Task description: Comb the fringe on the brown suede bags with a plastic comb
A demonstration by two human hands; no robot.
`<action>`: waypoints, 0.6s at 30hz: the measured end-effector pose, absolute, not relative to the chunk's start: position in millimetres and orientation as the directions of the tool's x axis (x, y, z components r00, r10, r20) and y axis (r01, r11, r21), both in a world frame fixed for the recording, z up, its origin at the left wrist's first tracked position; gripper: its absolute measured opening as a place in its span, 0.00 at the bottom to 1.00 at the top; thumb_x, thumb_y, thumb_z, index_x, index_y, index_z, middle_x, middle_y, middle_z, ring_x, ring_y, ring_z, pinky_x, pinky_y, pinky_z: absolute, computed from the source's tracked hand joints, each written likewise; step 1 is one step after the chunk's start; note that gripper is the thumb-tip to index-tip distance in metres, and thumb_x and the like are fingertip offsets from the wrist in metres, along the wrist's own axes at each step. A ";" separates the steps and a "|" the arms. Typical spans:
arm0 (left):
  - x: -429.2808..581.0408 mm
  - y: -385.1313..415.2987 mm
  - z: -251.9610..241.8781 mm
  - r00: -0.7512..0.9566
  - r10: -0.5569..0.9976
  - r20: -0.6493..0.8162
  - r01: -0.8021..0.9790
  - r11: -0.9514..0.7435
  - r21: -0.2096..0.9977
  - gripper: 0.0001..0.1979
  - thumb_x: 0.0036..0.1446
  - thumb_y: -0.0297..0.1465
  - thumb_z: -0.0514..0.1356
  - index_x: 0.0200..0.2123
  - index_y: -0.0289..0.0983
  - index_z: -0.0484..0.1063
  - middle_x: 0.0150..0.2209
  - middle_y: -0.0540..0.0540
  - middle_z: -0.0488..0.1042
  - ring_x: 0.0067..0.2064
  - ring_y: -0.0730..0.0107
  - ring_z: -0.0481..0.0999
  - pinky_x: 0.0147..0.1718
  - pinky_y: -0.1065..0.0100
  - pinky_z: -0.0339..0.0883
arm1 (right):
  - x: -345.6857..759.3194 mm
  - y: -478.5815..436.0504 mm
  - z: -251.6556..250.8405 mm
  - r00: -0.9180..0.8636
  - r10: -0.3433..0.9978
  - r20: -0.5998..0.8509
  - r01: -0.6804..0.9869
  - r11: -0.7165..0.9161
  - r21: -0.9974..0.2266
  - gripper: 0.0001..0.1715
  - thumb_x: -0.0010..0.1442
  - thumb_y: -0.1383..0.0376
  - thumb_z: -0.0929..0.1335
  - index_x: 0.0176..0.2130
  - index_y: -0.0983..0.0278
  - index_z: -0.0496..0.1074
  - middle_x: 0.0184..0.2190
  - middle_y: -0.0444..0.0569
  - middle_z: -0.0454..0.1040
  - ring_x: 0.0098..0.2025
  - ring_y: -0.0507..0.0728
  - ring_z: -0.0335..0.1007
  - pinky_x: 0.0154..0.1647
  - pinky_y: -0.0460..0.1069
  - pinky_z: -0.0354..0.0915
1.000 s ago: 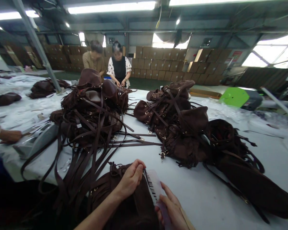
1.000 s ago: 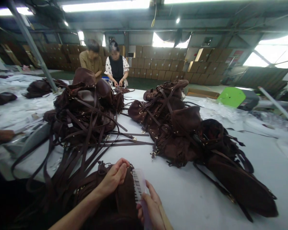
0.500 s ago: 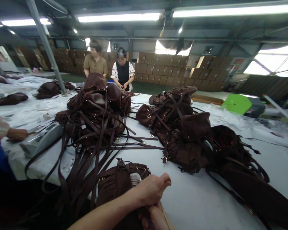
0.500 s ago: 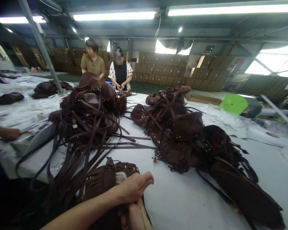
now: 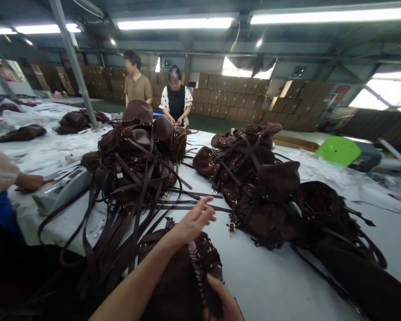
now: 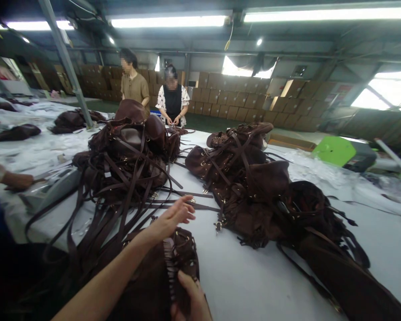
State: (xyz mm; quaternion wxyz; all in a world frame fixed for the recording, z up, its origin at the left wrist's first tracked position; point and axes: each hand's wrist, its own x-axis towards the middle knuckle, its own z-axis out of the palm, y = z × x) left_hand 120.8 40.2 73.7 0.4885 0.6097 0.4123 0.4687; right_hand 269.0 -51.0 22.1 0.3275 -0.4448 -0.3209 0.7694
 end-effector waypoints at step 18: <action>140.2 -7.1 19.7 0.258 0.948 -0.185 0.799 -0.102 0.593 0.13 0.54 0.35 0.58 0.43 0.40 0.72 0.41 0.43 0.78 0.45 0.46 0.75 0.49 0.46 0.62 | 280.8 -14.1 16.6 -0.512 0.719 -0.470 -0.370 -0.679 -0.634 0.30 0.48 0.41 0.73 0.29 0.66 0.74 0.06 0.38 0.61 0.06 0.43 0.42 0.05 0.38 0.43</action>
